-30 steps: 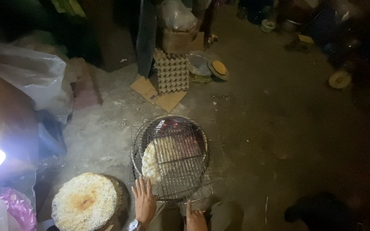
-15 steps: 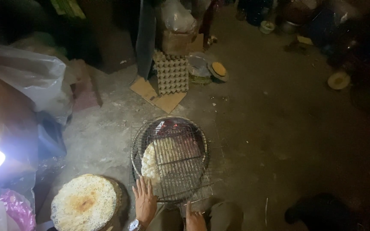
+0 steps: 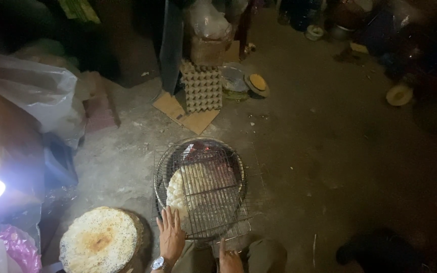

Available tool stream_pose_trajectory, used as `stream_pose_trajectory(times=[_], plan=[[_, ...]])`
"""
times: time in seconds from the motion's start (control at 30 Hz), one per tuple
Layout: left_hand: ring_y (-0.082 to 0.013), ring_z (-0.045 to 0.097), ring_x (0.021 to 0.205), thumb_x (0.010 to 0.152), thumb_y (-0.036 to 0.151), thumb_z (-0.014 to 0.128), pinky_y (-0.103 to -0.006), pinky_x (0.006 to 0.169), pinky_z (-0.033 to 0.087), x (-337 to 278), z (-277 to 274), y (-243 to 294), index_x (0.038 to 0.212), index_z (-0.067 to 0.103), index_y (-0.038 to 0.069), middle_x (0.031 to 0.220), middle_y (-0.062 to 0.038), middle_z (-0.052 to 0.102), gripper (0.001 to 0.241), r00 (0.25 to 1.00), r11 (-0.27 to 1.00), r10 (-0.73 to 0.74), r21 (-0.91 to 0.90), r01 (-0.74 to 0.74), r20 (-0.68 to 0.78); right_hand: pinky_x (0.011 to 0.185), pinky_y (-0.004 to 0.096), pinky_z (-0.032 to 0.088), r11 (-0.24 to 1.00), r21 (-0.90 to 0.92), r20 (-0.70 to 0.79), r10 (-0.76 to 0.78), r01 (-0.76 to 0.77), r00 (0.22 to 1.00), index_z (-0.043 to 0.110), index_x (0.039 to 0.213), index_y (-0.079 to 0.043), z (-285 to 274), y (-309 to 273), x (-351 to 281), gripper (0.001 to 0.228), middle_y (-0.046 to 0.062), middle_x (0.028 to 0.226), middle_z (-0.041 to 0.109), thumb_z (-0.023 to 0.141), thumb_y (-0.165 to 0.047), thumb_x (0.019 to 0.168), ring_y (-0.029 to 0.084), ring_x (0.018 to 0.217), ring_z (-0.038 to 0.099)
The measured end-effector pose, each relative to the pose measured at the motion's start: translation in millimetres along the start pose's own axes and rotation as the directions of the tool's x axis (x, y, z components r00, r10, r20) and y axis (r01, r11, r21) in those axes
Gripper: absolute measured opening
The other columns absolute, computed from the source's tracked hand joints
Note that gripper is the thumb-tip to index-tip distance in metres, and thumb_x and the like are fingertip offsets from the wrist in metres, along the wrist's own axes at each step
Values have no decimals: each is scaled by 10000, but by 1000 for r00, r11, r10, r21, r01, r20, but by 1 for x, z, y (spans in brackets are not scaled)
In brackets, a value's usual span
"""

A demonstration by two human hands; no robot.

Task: Grilling rice crackers over a charcoal fire, flipping them by hand to ensure even cooking and puffing.

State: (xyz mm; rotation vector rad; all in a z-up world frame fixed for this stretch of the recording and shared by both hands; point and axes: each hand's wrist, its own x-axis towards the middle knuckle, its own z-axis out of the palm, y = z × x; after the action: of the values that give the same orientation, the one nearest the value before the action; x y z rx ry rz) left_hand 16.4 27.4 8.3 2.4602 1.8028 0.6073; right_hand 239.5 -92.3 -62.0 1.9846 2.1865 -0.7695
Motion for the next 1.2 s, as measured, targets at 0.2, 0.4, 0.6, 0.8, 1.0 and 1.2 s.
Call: stream_pose_trajectory(times=[0.2, 0.4, 0.6, 0.8, 1.0, 1.2], plan=[[-443, 80, 1449, 614, 152, 573, -586, 1144, 91, 3, -4, 1, 1418, 287, 10, 1543, -269, 143, 865, 999, 1000, 20, 5, -20, -45, 994, 584, 352, 1000, 1, 26, -1, 1, 1000, 17, 1461, 96, 15, 11, 8, 718, 323, 1033, 578, 454, -123, 935, 450, 998, 568], [-445, 82, 1445, 619, 142, 573, -585, 1144, 94, 10, -6, -1, 1410, 296, 14, 1540, -269, 150, 848, 1000, 999, 20, 41, -19, -14, 970, 575, 372, 1000, -8, -13, -23, 22, 1000, -77, 1444, 125, 18, 11, 7, 828, 244, 875, 586, 527, -138, 943, 383, 834, 575], [-438, 138, 1437, 685, 166, 578, -607, 1136, 129, 22, -10, -6, 1386, 344, 33, 1521, -252, 212, 751, 997, 997, 70, 30, -69, -35, 970, 542, 380, 1000, -6, -100, 20, -20, 995, 2, 1474, 63, 28, 18, 6, 808, 200, 895, 619, 542, -110, 899, 372, 882, 593], [-454, 191, 1393, 745, 216, 610, -695, 1105, 114, 55, -47, -5, 1306, 423, 37, 1439, -230, 307, 618, 981, 982, 190, -19, -189, 34, 935, 488, 450, 996, -34, -533, -83, 77, 842, 383, 1378, 31, -87, -18, -35, 696, 118, 800, 720, 703, -302, 858, 249, 711, 694], [-288, 512, 1145, 838, 182, 584, -563, 1136, 202, 114, -125, 39, 975, 592, 72, 1085, -82, 602, 176, 917, 876, 337, -284, -389, -216, 665, 357, 445, 996, -66, -768, -91, 64, 633, 509, 1333, -74, -274, -61, -71, 687, 84, 773, 623, 784, -280, 739, 218, 688, 531], [-248, 580, 1045, 820, 153, 620, -423, 1034, 398, 118, -185, 85, 917, 600, 68, 1039, -105, 627, 130, 864, 860, 402, -200, -470, -303, 659, 307, 466, 993, 45, -643, -58, 113, 764, 507, 1337, -57, -390, -69, -59, 600, 71, 792, 628, 722, -259, 813, 174, 664, 513]])
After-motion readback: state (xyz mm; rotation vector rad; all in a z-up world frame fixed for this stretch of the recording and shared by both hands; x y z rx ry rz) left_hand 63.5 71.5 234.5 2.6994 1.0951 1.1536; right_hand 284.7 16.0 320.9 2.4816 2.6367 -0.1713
